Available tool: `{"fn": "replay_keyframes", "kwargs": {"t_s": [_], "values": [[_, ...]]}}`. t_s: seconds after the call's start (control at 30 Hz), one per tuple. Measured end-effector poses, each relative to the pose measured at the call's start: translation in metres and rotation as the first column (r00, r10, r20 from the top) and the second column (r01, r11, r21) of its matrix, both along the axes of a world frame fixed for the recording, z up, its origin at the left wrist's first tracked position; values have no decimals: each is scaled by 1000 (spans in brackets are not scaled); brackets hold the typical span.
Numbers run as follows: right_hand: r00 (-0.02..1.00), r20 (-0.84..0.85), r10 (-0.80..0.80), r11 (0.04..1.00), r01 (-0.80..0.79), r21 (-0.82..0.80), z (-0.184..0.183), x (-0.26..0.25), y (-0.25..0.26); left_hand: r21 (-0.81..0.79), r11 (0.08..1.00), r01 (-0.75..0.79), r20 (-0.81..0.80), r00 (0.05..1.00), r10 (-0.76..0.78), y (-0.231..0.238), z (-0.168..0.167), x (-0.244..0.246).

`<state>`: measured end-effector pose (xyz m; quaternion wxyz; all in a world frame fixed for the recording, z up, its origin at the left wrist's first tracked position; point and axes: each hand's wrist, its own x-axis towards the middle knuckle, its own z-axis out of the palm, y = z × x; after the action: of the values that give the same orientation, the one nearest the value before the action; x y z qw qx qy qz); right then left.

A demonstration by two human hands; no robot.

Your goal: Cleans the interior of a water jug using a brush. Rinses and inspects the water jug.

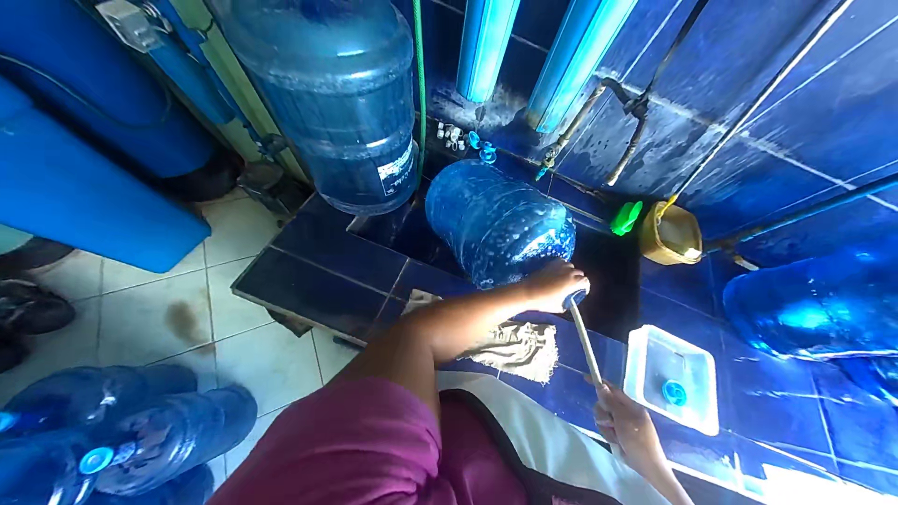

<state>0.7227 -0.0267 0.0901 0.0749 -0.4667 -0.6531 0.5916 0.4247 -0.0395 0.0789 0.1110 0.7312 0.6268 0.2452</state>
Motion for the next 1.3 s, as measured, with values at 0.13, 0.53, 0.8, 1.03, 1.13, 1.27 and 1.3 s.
{"fn": "replay_keyframes", "kwargs": {"t_s": [0.13, 0.53, 0.8, 1.03, 1.13, 1.27, 1.3], "values": [[914, 366, 175, 802, -348, 485, 16, 4, 24, -49, 994, 99, -86, 991, -103, -2, 6, -7], [884, 434, 175, 722, -415, 553, 26, 4, 8, -7, 997, 80, 3, 997, -79, -22, 6, -7], [941, 303, 153, 837, -287, 467, 15, 10, -11, -14, 1000, -3, 33, 999, 3, -38, 6, 7], [999, -7, 52, 999, -52, -4, 4, 10, -21, 92, 992, -87, 76, 994, 81, -51, -8, 17], [927, 303, 221, 857, -333, 394, 23, 9, -3, -126, 990, 67, -20, 997, -70, -42, 23, 2], [782, 567, 260, 596, -592, 543, 66, 2, 15, -535, 828, 166, -128, 953, -274, -18, 76, -10], [798, 542, 263, 695, -546, 468, 66, 1, 15, -478, 867, 139, -114, 969, -219, -18, 71, -10]]}}
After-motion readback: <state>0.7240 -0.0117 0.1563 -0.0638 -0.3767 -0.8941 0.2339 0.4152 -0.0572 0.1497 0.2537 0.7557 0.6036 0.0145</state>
